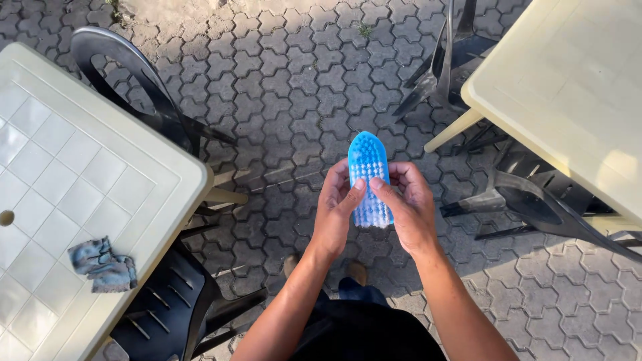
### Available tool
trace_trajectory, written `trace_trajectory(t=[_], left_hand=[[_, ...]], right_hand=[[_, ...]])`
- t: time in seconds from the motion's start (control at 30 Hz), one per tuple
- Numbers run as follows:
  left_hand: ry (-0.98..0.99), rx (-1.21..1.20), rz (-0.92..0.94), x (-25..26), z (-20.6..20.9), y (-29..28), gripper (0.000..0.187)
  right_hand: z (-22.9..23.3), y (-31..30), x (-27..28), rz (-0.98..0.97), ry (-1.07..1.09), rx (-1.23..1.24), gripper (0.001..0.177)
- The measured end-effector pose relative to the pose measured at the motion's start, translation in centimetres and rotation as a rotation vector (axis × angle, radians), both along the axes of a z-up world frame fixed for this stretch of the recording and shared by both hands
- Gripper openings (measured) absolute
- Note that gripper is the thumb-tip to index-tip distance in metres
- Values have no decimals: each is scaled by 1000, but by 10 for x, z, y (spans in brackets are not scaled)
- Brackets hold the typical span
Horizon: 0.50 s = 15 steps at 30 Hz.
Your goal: Wiping and scrubbing outdoor plastic tables using a cloth and a brush.
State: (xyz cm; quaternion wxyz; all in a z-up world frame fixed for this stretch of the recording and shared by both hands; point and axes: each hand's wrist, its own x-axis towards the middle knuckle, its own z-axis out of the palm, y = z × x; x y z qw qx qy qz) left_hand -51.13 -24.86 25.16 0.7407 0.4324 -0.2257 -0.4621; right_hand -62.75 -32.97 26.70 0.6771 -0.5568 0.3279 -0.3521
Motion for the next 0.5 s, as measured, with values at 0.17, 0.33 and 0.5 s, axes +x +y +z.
trace_trajectory(t=[0.17, 0.33, 0.5], left_hand=[[44, 3, 124, 39, -3, -54, 45], [44, -15, 290, 130, 5, -109, 42], [12, 11, 445, 246, 26, -171, 42]], right_hand=[[7, -49, 43, 74, -5, -53, 33], [11, -111, 133, 245, 11, -98, 43], [31, -174, 246, 363, -31, -69, 48]])
